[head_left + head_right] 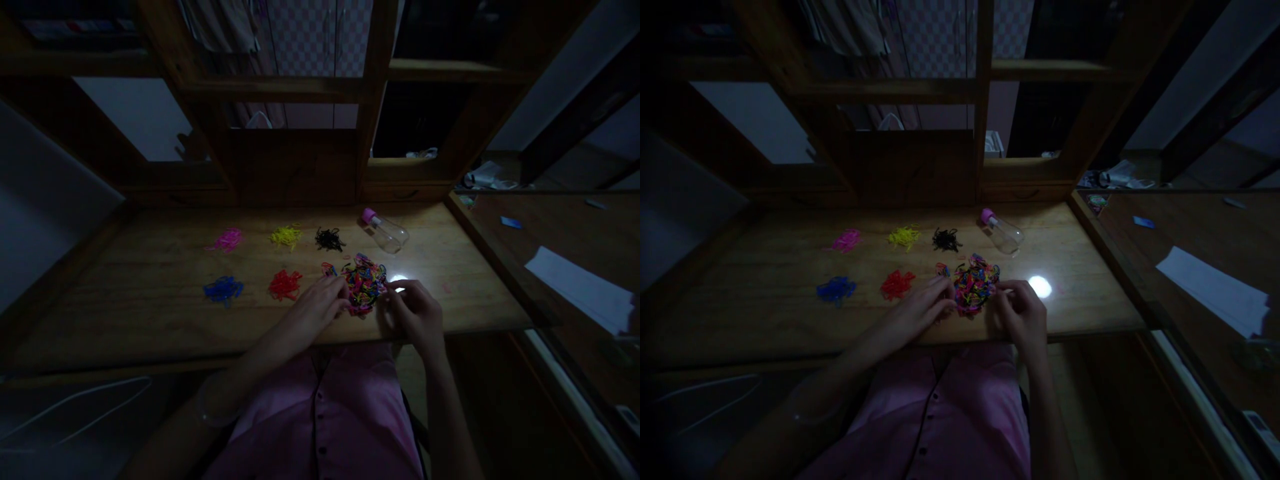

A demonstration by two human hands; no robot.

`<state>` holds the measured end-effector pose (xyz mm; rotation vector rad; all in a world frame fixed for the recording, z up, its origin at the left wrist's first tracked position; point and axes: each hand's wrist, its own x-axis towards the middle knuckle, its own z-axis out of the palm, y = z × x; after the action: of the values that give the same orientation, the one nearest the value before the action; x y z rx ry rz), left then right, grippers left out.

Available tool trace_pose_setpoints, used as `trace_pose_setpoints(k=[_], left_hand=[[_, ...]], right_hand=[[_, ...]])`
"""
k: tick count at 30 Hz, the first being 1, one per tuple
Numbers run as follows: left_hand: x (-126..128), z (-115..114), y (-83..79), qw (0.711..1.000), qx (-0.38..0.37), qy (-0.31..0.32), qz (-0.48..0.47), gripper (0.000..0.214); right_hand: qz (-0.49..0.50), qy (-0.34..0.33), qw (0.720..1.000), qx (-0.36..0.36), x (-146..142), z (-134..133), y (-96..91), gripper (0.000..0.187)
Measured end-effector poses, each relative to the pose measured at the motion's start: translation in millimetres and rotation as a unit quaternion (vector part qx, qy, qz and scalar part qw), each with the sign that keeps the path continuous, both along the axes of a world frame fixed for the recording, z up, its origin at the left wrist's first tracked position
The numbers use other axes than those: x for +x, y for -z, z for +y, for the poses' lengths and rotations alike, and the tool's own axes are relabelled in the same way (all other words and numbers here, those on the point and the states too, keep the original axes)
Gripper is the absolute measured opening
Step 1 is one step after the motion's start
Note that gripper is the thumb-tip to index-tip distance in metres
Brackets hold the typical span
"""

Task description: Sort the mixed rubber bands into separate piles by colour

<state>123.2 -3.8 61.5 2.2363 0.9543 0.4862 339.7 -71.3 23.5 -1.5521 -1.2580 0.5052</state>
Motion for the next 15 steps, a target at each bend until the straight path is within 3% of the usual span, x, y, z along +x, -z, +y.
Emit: trace_pose_setpoints(k=[3, 5, 11, 15], left_hand=[[-3, 3, -4.2, 0.997, -0.027, -0.066, -0.04, 0.004], [-9, 4, -2.6, 0.991, -0.037, -0.102, -0.074, 0.012], [-25, -5, 6.5, 0.986, -0.031, -0.127, -0.107, 0.017], [-20, -10, 10.2, 0.984, -0.021, -0.126, -0.125, 0.014]], right_hand=[[-0.103, -0.114, 0.988, -0.02, 4, -4, -4.3, 0.015], [-0.149, -0.151, 0.977, -0.033, 5, -3, -5.8, 0.019], [-0.269, -0.142, 0.951, -0.049, -4, 10, -2.5, 0.015], [-0.27, -0.145, 0.951, -0.045, -7, 14, -0.7, 0.013]])
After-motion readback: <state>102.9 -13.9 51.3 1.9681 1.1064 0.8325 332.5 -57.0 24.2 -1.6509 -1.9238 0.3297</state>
